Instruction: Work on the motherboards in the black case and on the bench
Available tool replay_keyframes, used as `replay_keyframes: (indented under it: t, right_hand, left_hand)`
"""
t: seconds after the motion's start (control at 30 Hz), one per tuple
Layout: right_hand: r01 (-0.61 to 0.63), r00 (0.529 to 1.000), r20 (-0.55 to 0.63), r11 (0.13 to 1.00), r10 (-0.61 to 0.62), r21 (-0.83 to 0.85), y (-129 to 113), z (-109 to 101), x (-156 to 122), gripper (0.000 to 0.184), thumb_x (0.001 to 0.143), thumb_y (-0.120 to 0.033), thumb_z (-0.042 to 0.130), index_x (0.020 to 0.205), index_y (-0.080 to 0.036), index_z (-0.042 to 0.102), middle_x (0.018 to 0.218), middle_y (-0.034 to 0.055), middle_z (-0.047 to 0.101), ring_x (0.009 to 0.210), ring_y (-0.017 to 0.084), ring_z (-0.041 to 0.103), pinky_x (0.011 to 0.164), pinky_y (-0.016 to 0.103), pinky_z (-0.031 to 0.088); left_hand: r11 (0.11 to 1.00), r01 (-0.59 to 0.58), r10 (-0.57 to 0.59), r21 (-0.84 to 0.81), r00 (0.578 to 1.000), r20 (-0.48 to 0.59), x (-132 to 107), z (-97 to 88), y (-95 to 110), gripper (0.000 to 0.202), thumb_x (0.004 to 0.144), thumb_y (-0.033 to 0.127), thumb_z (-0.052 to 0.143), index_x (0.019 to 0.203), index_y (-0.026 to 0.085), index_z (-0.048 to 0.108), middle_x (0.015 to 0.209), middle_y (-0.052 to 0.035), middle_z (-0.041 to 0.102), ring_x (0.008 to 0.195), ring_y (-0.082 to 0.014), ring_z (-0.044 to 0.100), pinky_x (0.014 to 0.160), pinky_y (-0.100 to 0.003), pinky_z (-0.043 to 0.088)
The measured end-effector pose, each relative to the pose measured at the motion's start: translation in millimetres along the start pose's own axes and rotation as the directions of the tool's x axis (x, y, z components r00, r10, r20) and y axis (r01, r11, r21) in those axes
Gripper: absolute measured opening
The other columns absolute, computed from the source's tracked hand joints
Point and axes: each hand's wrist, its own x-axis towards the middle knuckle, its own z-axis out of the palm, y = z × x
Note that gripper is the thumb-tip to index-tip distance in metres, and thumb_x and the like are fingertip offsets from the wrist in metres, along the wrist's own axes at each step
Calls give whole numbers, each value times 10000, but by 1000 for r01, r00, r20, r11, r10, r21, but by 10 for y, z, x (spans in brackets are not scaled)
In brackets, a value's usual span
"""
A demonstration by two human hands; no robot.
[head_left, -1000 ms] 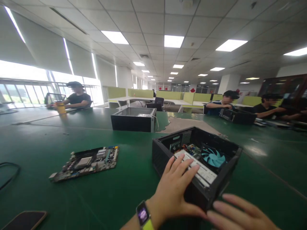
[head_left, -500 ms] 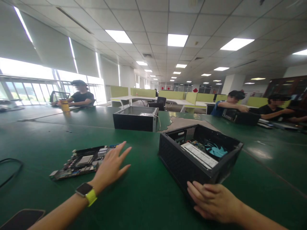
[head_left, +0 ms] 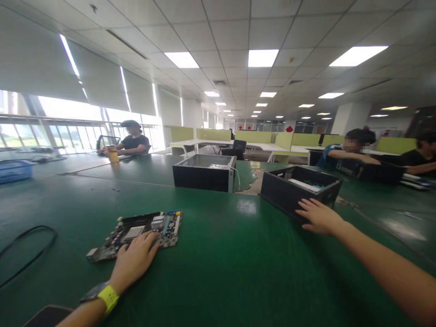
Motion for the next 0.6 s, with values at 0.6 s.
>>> replay_keyframes:
  t: [0.6]
  right_hand:
    - [47, 993, -113, 773, 32, 632, -1801, -215, -935, 642, 846, -579, 476, 1371, -210, 460, 1423, 97, 456, 1307, 277, 408, 1102, 471, 307]
  left_hand:
    - [845, -352, 472, -404, 845, 252, -1359, -293, 2093, 382, 795, 245, 532, 1147, 350, 635, 1385, -60, 503, 1258, -324, 449, 983, -492, 419]
